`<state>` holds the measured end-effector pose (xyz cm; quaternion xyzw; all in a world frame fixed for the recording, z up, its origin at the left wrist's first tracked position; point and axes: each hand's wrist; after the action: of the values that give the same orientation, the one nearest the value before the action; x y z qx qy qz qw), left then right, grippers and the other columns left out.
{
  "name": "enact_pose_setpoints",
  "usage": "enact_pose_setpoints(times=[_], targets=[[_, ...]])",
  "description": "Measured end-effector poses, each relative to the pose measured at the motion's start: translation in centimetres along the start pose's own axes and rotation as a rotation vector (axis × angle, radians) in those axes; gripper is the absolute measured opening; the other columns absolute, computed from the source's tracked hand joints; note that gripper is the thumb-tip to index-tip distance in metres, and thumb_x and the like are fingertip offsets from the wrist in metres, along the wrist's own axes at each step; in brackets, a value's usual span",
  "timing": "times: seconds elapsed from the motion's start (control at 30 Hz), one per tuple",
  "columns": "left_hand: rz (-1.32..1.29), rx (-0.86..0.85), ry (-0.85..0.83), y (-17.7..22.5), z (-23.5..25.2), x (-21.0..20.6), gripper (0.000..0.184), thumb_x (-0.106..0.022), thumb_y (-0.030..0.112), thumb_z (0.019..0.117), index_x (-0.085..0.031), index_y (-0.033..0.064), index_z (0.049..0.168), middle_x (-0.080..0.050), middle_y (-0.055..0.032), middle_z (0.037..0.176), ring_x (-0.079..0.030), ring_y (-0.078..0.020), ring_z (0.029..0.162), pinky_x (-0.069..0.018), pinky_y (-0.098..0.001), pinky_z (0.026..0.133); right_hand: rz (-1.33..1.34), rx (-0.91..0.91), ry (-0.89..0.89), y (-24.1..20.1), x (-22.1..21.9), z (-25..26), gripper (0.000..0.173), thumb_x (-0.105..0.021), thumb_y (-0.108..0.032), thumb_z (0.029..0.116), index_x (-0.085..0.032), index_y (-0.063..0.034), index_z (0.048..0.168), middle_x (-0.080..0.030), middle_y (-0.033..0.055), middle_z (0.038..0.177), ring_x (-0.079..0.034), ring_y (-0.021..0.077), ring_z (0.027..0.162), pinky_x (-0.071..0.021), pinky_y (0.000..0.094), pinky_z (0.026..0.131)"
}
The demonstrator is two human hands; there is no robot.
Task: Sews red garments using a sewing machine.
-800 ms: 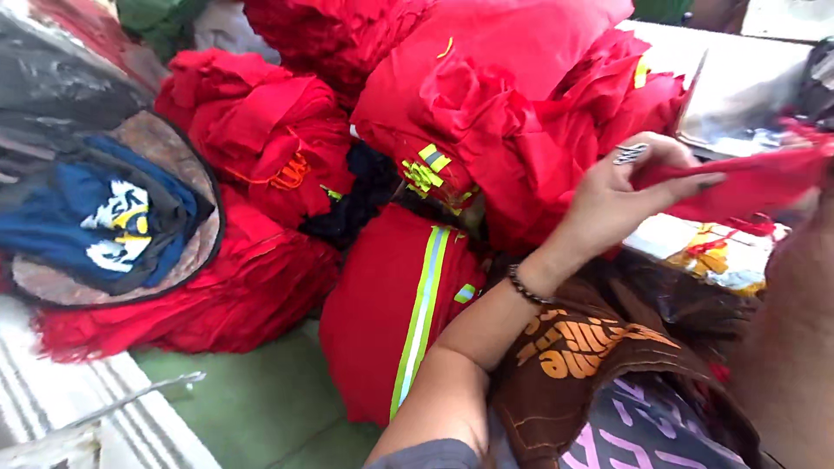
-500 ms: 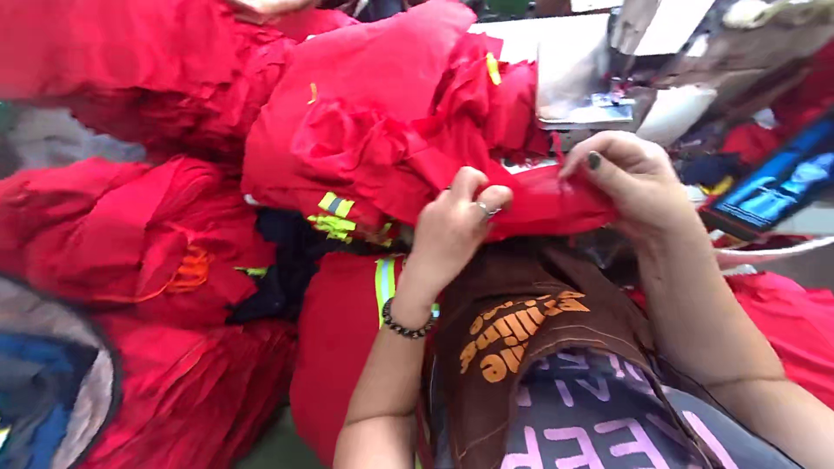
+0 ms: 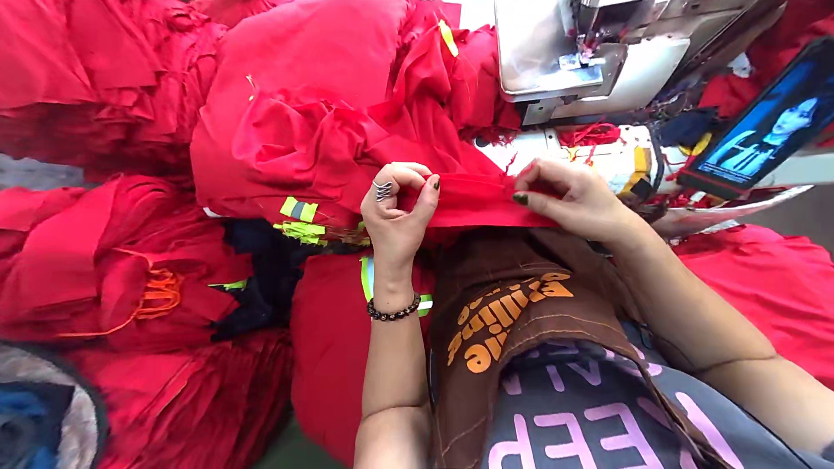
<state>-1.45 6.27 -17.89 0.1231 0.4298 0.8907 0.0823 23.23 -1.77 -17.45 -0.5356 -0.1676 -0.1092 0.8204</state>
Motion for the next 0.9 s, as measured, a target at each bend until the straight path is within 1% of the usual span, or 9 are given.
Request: enact_pose_setpoints(times=[0.2,0.3,0.37,0.43,0.5,0.63,0.77,0.83,0.9], targets=[[0.019,-0.049,-0.05,0.2,-0.9,0.7,0.01,-0.07,0.004,0.0933,-0.062,0.0099,0.096,-0.068,-0.0031,0.106,-0.066,-0.0127,0.106,-0.0562,-0.0251,0.087,-0.107,0.043,0.157,0.3,-1.0,-0.1,0.012,-0.063,-0.01,0.0982,-0.066,0.001,0.096,-0.066,0.005,0.084,-0.062,0.0022,0.076,-0.0531,0.017,0.071],[-0.014,-0.057,-0.068,0.0,-0.8,1.4,0.013,-0.073,0.004,0.0915,-0.065,0.01,0.099,-0.069,-0.0027,0.108,-0.066,-0.0139,0.107,-0.0571,-0.027,0.088,-0.19,0.034,0.174,0.5,-1.5,-0.1,0.013,-0.064,-0.011,0.0991,-0.066,0.0015,0.1,-0.068,0.0067,0.085,-0.063,0.005,0.075,-0.0538,0.0203,0.071],[-0.03,-0.019,-0.124,0.1,-0.6,2.4,0.019,-0.077,0.004,0.0885,-0.065,0.0117,0.101,-0.07,-0.0004,0.105,-0.068,-0.0122,0.103,-0.0587,-0.0272,0.087,-0.197,-0.043,0.127,0.9,-1.7,-0.3,0.02,-0.066,-0.014,0.0982,-0.064,-0.0007,0.113,-0.067,0.0038,0.083,-0.062,0.0049,0.071,-0.0548,0.0211,0.069],[0.121,0.048,-0.283,0.5,-0.3,4.0,0.024,-0.078,0.004,0.0876,-0.067,0.0084,0.109,-0.071,-0.0005,0.104,-0.069,-0.0096,0.097,-0.0591,-0.0267,0.087,-0.106,-0.136,-0.002,1.5,-2.0,-0.3,0.031,-0.071,-0.012,0.0944,-0.064,-0.0033,0.124,-0.06,0.0009,0.07,-0.055,0.0075,0.058,-0.0501,0.0241,0.056],[0.407,0.031,-0.496,0.6,0.5,5.4,0.033,-0.075,0.006,0.0889,-0.069,0.0036,0.122,-0.073,-0.0064,0.102,-0.069,-0.0153,0.093,-0.0566,-0.0339,0.088,0.042,-0.188,-0.17,2.6,-2.5,-0.1,0.023,-0.072,-0.009,0.0924,-0.07,-0.0041,0.115,-0.063,0.0,0.068,-0.054,0.0053,0.053,-0.0499,0.0229,0.051],[0.704,-0.077,-0.62,1.7,3.2,7.8,0.012,-0.068,0.01,0.0956,-0.075,0.0052,0.104,-0.071,-0.0107,0.103,-0.069,-0.0245,0.093,-0.0555,-0.0429,0.083,0.257,-0.182,-0.158,2.6,-4.5,2.9,0.009,-0.068,-0.006,0.0949,-0.07,-0.0004,0.101,-0.067,-0.0005,0.075,-0.059,0.0009,0.061,-0.0515,0.0177,0.057],[0.823,-0.079,-0.568,1.5,9.7,9.6,0.013,-0.066,0.012,0.0979,-0.073,0.0039,0.105,-0.069,-0.0159,0.118,-0.067,-0.0289,0.107,-0.0542,-0.0467,0.093,0.248,-0.078,0.064,2.0,-6.2,9.5,0.01,-0.068,-0.008,0.0949,-0.068,-0.0009,0.102,-0.069,0.0027,0.099,-0.062,0.0013,0.074,-0.053,0.018,0.063],[0.885,0.008,-0.636,-0.9,12.9,10.5,0.013,-0.068,0.012,0.0959,-0.073,0.0022,0.105,-0.065,-0.0194,0.128,-0.064,-0.0357,0.117,-0.0506,-0.056,0.098,0.146,-0.05,0.06,3.1,-7.2,12.6,0.011,-0.067,-0.009,0.0957,-0.07,-0.001,0.103,-0.067,0.0099,0.123,-0.067,0.0082,0.101,-0.0573,0.0227,0.079],[0.912,0.091,-0.73,-4.2,14.7,11.5,0.014,-0.072,0.011,0.0926,-0.073,-0.0007,0.101,-0.066,-0.0229,0.123,-0.063,-0.0414,0.118,-0.0477,-0.063,0.099,0.075,-0.042,0.025,5.5,-8.8,14.3,0.012,-0.068,-0.009,0.0951,-0.069,0.0007,0.102,-0.065,0.0155,0.129,-0.064,0.0168,0.119,-0.0559,0.0304,0.094]])
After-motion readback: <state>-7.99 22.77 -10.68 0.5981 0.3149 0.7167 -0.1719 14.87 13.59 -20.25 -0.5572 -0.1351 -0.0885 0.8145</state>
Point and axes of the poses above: each hand's wrist, its own z-axis towards the middle knuckle, its own x-axis out of the back of the hand, y = z × x
